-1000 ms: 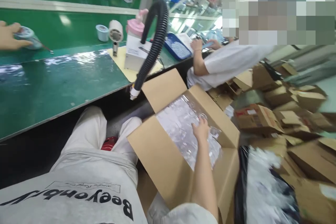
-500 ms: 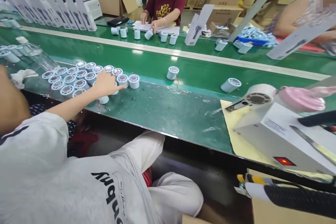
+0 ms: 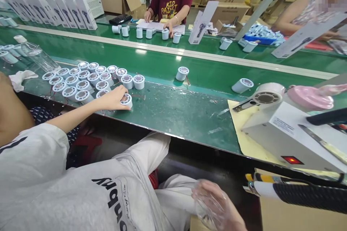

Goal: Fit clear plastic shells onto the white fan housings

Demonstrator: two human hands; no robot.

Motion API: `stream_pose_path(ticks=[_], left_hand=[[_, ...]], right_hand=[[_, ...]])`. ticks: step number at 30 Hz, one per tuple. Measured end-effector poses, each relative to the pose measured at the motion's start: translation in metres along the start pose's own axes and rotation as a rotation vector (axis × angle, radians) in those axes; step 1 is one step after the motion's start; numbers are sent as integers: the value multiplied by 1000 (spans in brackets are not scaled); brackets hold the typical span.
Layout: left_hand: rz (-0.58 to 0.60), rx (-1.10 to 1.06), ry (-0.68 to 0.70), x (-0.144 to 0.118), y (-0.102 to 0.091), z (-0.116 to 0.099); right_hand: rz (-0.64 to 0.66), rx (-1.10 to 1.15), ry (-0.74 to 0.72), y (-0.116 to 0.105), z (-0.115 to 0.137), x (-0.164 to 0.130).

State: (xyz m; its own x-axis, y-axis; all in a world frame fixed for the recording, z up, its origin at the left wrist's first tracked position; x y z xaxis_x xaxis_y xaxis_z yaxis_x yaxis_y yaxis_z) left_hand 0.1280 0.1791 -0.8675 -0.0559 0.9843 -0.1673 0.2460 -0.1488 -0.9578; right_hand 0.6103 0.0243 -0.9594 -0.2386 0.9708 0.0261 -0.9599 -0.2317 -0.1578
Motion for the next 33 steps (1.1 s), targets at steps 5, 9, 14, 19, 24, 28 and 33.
stream_pose_path(ticks=[5, 9, 14, 19, 24, 28, 33], left_hand=[[129, -317, 127, -18, 30, -54], [714, -1062, 139, -45, 88, -119], [1168, -959, 255, -86, 137, -182], [725, -701, 619, -85, 114, -204], [495, -706, 718, -85, 109, -204], [492, -737, 807, -85, 121, -203], [750, -847, 717, -91, 127, -201]], right_hand=[[91, -94, -347, 83, 60, 29], [-47, -738, -617, 116, 94, 36], [-153, -1096, -562, 116, 90, 36], [-41, -740, -329, 103, 68, 26], [-196, -297, -149, 88, 64, 19], [-332, -124, -57, 78, 60, 18], [-368, 116, -73, 75, 54, 17]])
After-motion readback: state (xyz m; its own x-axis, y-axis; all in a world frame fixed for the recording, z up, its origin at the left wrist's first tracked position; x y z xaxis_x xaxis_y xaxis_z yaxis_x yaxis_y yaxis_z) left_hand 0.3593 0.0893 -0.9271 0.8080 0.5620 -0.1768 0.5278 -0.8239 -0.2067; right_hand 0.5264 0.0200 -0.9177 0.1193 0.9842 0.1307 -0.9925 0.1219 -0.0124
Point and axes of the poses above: each hand's wrist, its own x-axis towards the middle knuckle, its own y-axis out of the palm, z = x × y, the point moved 7 cm from there along x, towards the middle knuckle, and after that the axes turned 10 degrees about -y, right-handed, at the moved point
